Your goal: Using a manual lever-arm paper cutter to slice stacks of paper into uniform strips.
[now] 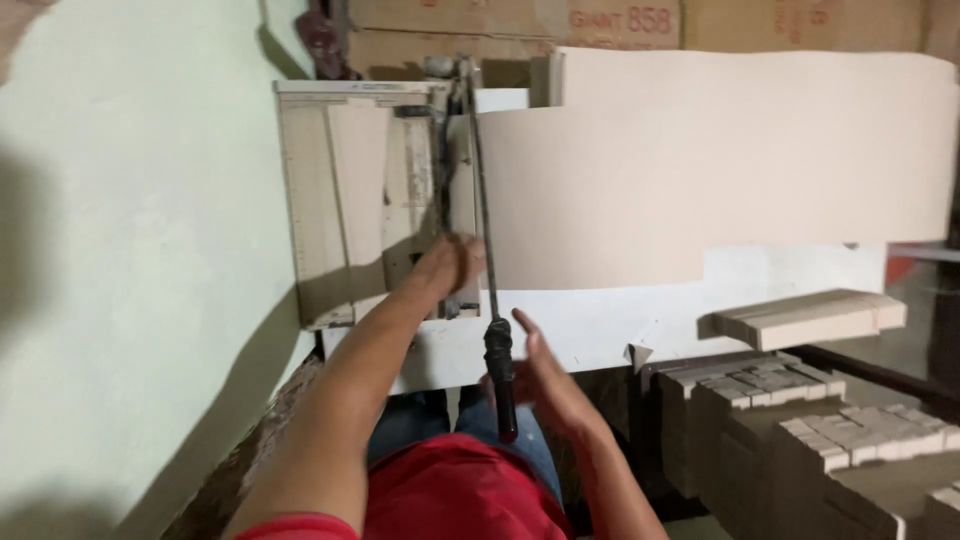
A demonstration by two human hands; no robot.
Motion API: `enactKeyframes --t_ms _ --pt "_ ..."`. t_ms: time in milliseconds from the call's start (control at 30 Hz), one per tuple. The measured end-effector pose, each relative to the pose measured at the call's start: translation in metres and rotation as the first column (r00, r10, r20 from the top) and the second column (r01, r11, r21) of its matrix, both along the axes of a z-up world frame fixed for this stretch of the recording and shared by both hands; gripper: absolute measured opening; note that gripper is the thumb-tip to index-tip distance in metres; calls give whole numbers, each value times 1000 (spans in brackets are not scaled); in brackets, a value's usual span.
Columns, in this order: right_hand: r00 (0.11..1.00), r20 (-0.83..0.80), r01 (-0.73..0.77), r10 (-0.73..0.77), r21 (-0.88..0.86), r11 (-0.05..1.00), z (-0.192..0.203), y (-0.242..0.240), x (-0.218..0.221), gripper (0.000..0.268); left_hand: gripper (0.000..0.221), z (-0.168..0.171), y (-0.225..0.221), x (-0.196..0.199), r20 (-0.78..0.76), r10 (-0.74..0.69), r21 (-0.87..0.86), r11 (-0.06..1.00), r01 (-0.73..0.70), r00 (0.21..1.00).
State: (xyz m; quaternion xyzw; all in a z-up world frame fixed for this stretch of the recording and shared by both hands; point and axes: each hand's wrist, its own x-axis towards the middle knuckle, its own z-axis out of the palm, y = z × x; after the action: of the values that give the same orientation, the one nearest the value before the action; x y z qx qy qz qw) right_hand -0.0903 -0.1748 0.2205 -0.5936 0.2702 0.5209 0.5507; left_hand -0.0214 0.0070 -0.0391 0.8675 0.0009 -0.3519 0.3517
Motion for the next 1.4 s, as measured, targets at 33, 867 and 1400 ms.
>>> enactKeyframes --t_ms 33,867,1400 --pt "996 53 77 -73 -82 994 -42 -16 -8 88 15 -74 -1 -27 -411 219 -553 712 -433 885" --pt "778 298 613 -554 -162 774 -260 -70 8 31 116 49 20 17 68 -191 336 928 158 979" --pt "643 72 -583 763 -599 549 -88 32 -55 109 129 41 -8 30 -79 -235 542 806 239 969"
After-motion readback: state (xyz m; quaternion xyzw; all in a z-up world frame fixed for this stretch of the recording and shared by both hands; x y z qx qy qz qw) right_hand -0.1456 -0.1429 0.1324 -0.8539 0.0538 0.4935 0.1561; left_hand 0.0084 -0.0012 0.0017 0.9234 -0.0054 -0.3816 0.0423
